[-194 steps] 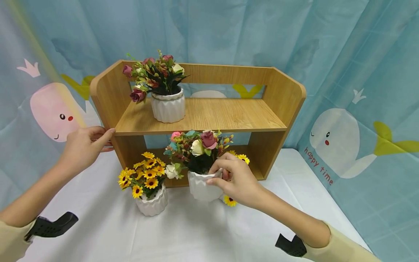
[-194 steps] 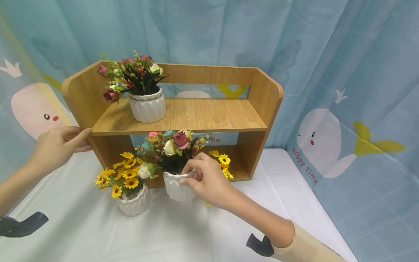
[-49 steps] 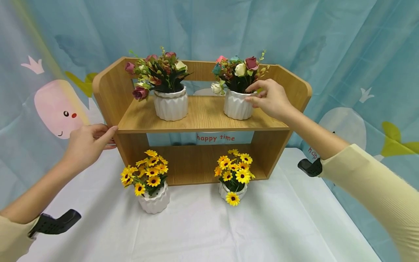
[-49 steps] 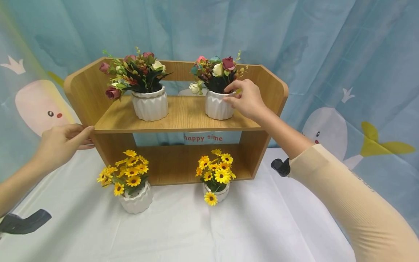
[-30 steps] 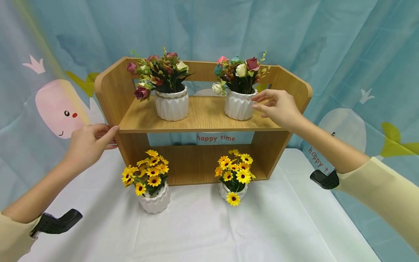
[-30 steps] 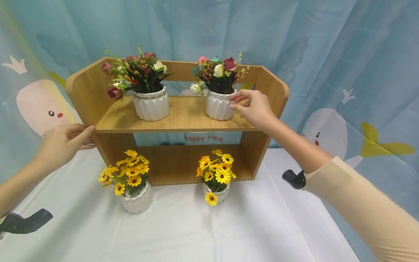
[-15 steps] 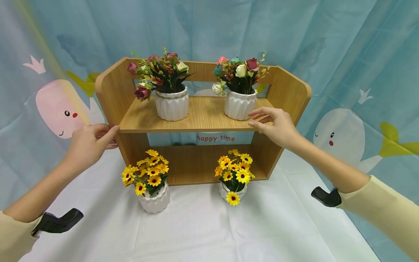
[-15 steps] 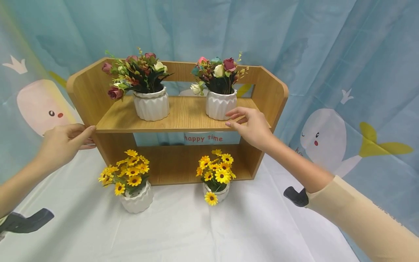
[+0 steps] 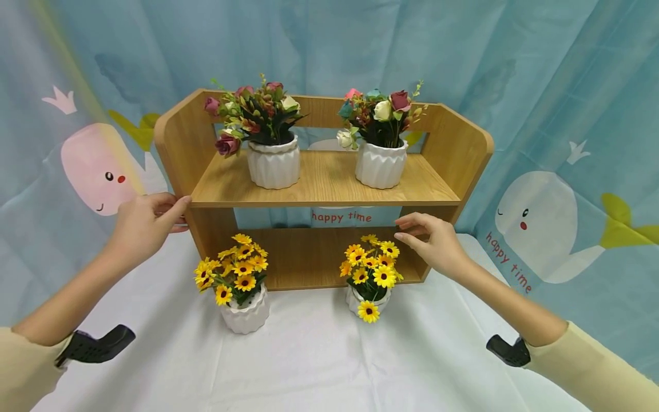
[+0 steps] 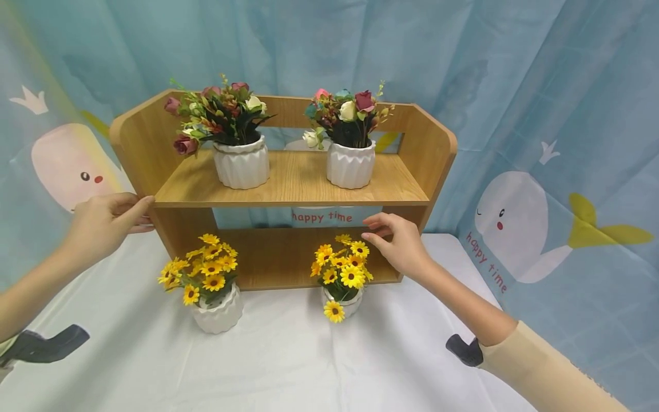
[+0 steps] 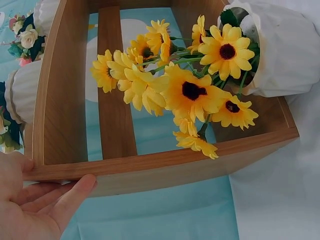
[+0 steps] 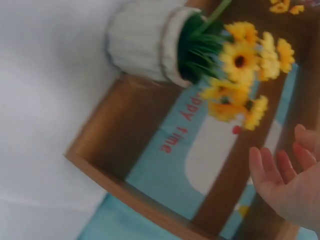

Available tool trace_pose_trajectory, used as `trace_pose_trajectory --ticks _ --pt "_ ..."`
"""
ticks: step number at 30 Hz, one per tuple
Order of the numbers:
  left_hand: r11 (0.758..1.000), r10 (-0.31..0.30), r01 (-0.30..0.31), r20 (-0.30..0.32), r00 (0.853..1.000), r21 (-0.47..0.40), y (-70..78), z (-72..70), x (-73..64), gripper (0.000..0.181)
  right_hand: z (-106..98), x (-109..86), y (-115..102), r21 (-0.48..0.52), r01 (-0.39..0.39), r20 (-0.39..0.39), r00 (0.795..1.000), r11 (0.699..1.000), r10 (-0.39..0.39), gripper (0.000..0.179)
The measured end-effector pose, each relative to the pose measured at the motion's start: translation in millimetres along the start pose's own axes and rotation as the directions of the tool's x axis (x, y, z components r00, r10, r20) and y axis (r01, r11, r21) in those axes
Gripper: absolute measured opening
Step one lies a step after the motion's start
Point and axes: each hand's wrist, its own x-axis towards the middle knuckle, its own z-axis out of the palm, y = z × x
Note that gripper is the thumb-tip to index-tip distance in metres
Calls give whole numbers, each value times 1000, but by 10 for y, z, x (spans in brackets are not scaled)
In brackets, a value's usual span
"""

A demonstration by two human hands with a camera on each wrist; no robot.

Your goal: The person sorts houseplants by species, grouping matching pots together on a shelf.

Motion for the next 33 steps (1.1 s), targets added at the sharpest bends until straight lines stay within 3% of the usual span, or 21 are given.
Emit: trace_pose_trajectory --ticks 20,33 --pt "1000 -9 9 4 1000 6 19 5 -11 43 495 -474 552 84 -118 -48 991 989 122 18" --pt "1000 -12 12 -1 1000 -6 15 4 -7 43 807 -712 677 215 -193 -36 978 957 206 24"
